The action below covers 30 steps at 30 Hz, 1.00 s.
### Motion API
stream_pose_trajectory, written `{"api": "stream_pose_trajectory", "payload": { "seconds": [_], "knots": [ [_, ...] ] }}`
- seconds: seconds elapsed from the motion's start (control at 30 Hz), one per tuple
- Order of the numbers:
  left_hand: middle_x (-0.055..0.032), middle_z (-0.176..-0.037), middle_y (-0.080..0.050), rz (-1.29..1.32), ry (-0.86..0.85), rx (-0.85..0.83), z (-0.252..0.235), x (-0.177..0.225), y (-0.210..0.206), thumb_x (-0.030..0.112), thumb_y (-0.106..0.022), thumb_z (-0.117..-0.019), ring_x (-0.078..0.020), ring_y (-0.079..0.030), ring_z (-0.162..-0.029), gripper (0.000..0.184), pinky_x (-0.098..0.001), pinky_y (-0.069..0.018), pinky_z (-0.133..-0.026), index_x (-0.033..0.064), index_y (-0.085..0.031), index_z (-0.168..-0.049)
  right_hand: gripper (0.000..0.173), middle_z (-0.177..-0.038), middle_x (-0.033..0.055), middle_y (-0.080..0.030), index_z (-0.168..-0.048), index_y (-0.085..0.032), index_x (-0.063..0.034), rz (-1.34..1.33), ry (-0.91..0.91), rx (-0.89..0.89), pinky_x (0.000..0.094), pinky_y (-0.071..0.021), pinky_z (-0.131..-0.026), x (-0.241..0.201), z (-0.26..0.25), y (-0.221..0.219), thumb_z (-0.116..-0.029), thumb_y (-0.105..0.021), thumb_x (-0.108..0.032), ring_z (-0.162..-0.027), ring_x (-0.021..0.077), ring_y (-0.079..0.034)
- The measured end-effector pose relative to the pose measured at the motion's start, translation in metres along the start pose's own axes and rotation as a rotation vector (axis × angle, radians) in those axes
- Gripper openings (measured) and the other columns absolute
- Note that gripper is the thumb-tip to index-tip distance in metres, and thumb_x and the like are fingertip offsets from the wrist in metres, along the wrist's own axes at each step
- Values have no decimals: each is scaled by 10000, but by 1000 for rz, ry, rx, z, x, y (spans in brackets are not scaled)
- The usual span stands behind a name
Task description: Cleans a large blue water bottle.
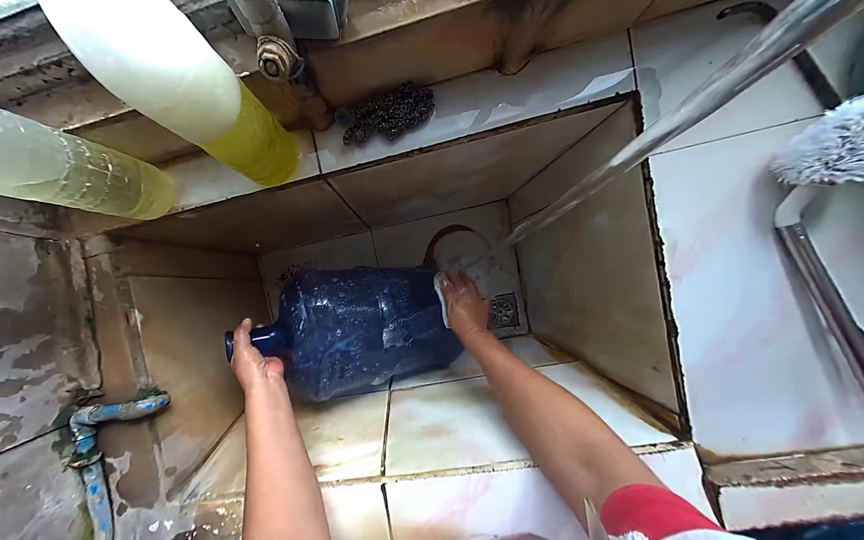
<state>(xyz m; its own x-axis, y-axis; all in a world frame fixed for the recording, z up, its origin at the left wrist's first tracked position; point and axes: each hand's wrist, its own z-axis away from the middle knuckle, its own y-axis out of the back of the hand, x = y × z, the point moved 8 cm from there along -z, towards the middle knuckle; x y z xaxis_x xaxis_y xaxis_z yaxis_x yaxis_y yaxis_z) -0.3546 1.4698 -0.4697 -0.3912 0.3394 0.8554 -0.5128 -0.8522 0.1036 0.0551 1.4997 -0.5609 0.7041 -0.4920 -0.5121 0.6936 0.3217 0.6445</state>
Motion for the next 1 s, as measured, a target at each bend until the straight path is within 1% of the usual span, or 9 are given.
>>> {"api": "stream_pose_trajectory", "payload": {
  "seconds": [0.1,0.23,0.4,0.5,0.57,0.63,0.77,0.87,1.0],
  "knots": [
    [-64,-1177,-640,94,-76,-394,4,1,-25,86,-585,-932,-163,-653,-1004,371,-366,-569,-887,89,-488,-1290,530,-1603,136,-428,-1513,-522,-171,-128,206,3,695,-176,-1212,-69,21,6,-1083,-393,-452,-1515,357,-329],
    [-65,-1412,-619,301,-64,-686,-11,-7,-24,259,-946,-569,-190,-689,-1087,887,-377,-578,-931,147,-547,-1353,544,-1540,44,-533,-1471,-585,-249,-149,622,29,641,-292,-1190,-139,37,-4,-1044,-419,-542,-1447,270,-468],
    [-85,-1131,-664,25,-13,-271,-44,-31,24,209,-426,-1069,-177,-675,-1003,256,-378,-583,-878,56,-484,-1267,539,-1525,117,-529,-1466,-578,-193,-289,69,-121,609,-366,-1164,-2,-44,-17,-1059,-451,-523,-1419,323,-481],
    [-163,-1207,-687,-340,156,-127,-40,-61,55,437,-514,-1058,-234,-683,-1074,521,-447,-580,-915,18,-552,-1365,807,-1473,142,-560,-1517,-469,-142,-876,-378,-323,538,-478,-1085,56,-20,-57,-1001,-299,-738,-1349,281,-545],
    [-132,-1306,-664,-383,321,-225,-31,-85,62,613,-305,-1060,-259,-653,-1170,657,-513,-552,-958,124,-531,-1436,857,-1498,152,-531,-1561,-393,-161,-948,-436,-448,540,-478,-1081,45,2,-56,-976,-277,-777,-1361,285,-534],
    [-131,-1210,-685,-280,543,-309,-15,-105,65,732,-157,-999,-303,-661,-1083,768,-584,-547,-855,188,-558,-1364,764,-1509,209,-493,-1602,-280,-104,-840,-275,-468,498,-481,-1092,6,12,-17,-1033,-485,-571,-1357,305,-532],
    [-138,-1004,-664,-347,803,-318,17,-131,62,591,-215,-1055,-276,-652,-864,605,-483,-556,-691,118,-557,-1216,1122,-1406,251,-521,-1598,-330,-184,-377,107,-262,545,-516,-998,-93,61,94,-676,-902,-469,-1238,370,-566],
    [-153,-1158,-636,-403,615,-438,40,-105,-3,388,-357,-1100,-231,-644,-974,466,-397,-554,-825,12,-493,-1339,1063,-1315,274,-549,-1579,-412,-296,60,461,-82,601,-441,-1044,-157,136,122,-645,-872,-510,-1215,432,-535],
    [-170,-1354,-615,-404,101,-934,128,16,-101,468,-354,-1091,-228,-623,-1211,586,-418,-523,-1030,48,-436,-1491,887,-1416,244,-560,-1483,-535,-389,247,859,0,734,-228,-1164,-175,196,100,-669,-864,-513,-1363,479,-469]
  ]
}}
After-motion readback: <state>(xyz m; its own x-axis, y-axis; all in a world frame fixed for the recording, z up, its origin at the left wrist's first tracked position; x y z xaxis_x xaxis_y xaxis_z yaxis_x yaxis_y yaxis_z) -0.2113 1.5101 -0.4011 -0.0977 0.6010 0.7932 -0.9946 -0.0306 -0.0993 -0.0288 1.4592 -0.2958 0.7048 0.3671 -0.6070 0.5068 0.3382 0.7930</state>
